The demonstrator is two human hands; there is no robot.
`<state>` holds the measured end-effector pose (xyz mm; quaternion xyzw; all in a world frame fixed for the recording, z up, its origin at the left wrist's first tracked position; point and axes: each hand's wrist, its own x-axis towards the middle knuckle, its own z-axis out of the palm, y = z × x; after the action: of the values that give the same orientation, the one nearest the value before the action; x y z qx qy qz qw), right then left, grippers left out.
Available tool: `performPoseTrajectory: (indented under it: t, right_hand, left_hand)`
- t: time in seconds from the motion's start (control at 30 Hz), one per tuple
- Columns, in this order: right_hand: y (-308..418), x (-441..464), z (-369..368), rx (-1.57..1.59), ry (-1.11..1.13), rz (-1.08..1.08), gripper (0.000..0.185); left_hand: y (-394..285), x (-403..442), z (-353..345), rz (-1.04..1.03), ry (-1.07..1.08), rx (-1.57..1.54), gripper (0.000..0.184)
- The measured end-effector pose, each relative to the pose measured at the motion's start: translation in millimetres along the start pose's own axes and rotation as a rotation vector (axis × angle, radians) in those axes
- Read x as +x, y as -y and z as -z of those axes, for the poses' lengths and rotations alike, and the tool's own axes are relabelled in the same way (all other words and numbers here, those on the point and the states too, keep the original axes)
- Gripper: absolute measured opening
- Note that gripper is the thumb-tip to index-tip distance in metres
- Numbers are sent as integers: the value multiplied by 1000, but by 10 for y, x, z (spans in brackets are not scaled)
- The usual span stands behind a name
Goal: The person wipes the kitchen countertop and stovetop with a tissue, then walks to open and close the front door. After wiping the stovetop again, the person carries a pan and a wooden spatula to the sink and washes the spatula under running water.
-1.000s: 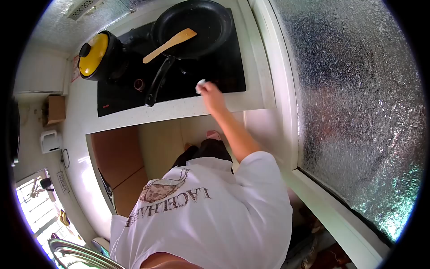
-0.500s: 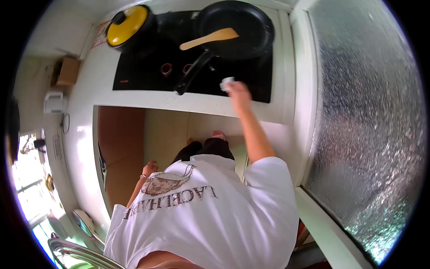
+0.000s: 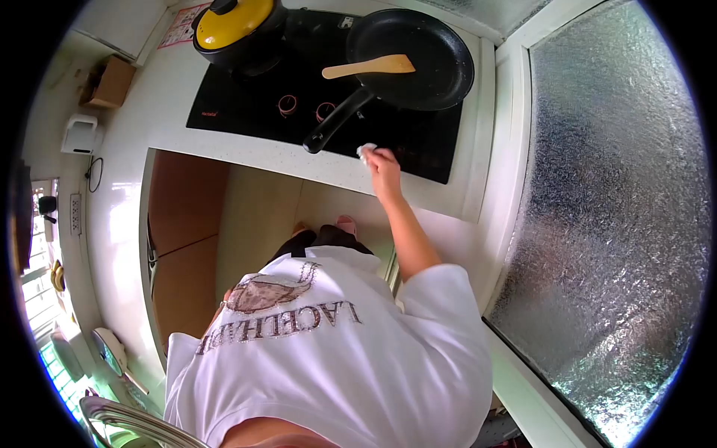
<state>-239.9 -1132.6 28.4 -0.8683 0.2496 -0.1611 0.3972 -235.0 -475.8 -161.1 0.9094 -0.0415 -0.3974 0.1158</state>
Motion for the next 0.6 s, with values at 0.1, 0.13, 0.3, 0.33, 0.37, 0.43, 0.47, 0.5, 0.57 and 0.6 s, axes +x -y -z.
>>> performPoseTrajectory:
  t: [0.1, 0.13, 0.3, 0.33, 0.37, 0.43, 0.47, 0.5, 0.57, 0.6]
  right_hand:
    - [148, -92, 139, 1429, 6, -550, 32]
    - [302, -67, 330, 1689, 2, -539, 34]
    - [140, -74, 709, 1851, 251, -422, 32]
    - [116, -49, 749, 1822, 271, -419, 33]
    - [99, -27, 788, 1823, 266, -420, 33]
    - [106, 26, 863, 1337, -27, -684, 35]
    - [57, 52, 865, 1231, -75, -693, 31]
    - [-51, 74, 864, 1231, -76, -694, 31]
    - [-315, 95, 865, 504, -153, -488, 26]
    - [-367, 103, 871, 28, -307, -142, 23]
  left_hand:
    - [-1429, -392, 890, 75, 28, -132, 25]
    - [-1511, -340, 912, 27, -35, -182, 26]
    - [-1788, -57, 953, -73, -90, -368, 30]
    - [-1832, -52, 967, -91, -81, -343, 30]
    - [-1871, -61, 978, -108, -72, -318, 31]
    - [-1808, -65, 940, -98, -65, -244, 32]
    - [-1772, -81, 915, -86, -61, -174, 34]
    - [-1748, -130, 920, -87, -60, -173, 34]
    - [-1732, -303, 987, 0, 28, -25, 35]
    - [-1537, -264, 905, 1, 28, -24, 35]
